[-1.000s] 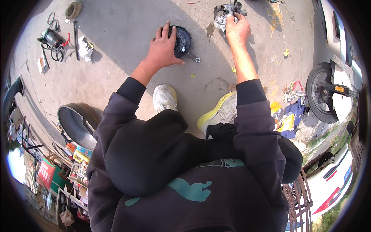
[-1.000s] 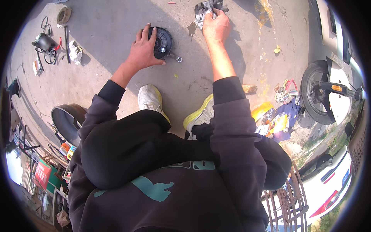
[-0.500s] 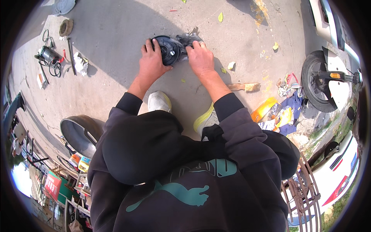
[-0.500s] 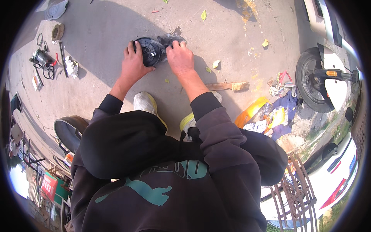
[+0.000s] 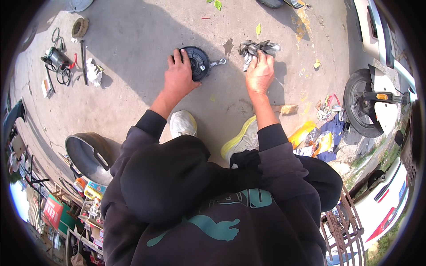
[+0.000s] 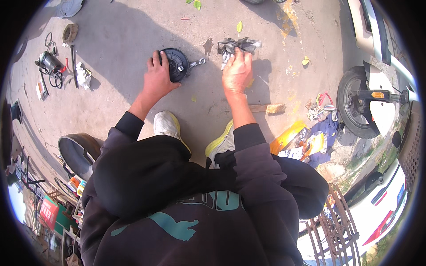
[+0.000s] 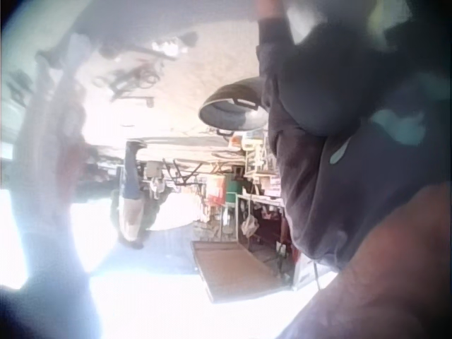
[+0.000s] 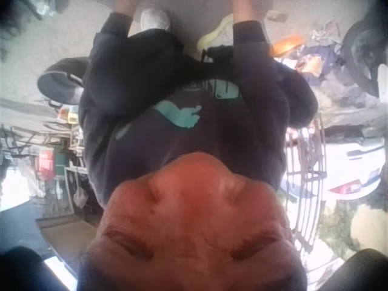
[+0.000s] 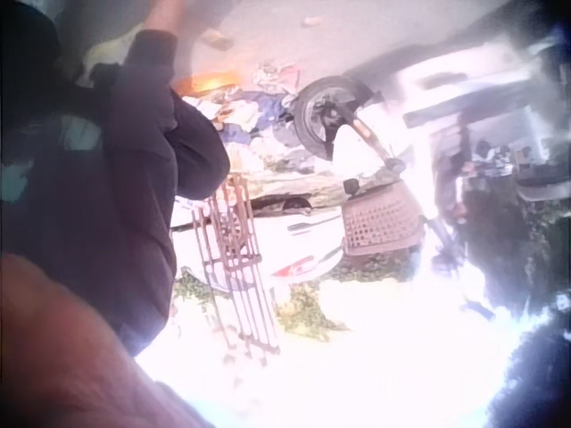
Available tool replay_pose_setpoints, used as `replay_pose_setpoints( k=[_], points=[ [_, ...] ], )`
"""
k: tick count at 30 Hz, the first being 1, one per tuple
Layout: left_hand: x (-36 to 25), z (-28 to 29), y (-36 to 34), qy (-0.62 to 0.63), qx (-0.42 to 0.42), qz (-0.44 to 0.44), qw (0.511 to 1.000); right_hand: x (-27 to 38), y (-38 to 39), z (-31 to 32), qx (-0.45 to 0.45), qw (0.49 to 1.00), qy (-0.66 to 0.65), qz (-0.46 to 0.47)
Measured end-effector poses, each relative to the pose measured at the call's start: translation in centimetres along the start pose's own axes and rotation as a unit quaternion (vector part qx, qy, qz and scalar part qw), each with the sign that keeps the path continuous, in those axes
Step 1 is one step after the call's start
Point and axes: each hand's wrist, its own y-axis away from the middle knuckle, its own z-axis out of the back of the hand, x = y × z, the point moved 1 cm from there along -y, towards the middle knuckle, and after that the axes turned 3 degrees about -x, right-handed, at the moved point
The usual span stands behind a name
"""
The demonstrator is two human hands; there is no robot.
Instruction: The person removes a circular motor housing from an electric scooter wheel, cleans the interior with a rag, and installs a new brake ring into the housing. The person then holds the assembled unit for inspection.
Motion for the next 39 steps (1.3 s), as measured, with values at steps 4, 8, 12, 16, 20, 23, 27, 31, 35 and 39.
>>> replay_pose_setpoints(
  k=[4, 8, 12, 16, 20, 23, 27, 31, 35, 39],
  points=[
    [0.1, -0.5, 0.4, -0.001, -0.013, -0.028, 1.0, 2.8, 3.8, -4.1, 0.11, 0.991, -0.011, 0.078],
    [0.7, -0.5, 0.1, 0.025, 0.003, 0.003, 1.0, -1.6, -3.5, -0.4, 0.091, 0.981, 0.121, 0.123],
    [0.8, 0.6, -0.4, 0.022, 0.049, -0.029, 0.998, -10.6, -12.0, 10.2, 0.132, 0.952, 0.26, 0.099],
    [3.9, 0.8, 0.0, -0.057, 0.029, -0.2, 0.978, -14.4, -10.7, 12.8, 0.224, 0.928, 0.297, 0.008],
    [5.1, 2.1, 1.4, -0.054, 0.032, -0.158, 0.985, -15.2, -4.8, 9.4, 0.213, 0.914, 0.338, -0.069],
    [4.9, 0.7, 3.3, 0.025, 0.007, -0.131, 0.991, -10.7, -3.5, 8.5, 0.27, 0.864, 0.419, -0.074],
    [4.8, -0.5, 7.0, 0.104, -0.104, -0.113, 0.983, -1.6, -8.1, 9.4, 0.3, 0.884, 0.338, -0.116],
    [7.1, -1.1, 7.7, 0.186, -0.231, -0.052, 0.953, 4.9, -16.9, 9.7, 0.386, 0.921, 0.05, 0.014],
    [12.1, 3.3, 5.6, 0.216, -0.287, 0.085, 0.93, 18.5, -19.9, 15.4, 0.296, 0.908, 0.149, 0.254],
    [18.0, 6.2, 0.2, 0.188, -0.326, 0.223, 0.899, 17.5, -21.4, 15.1, 0.308, 0.929, 0.056, 0.198]
  ],
)
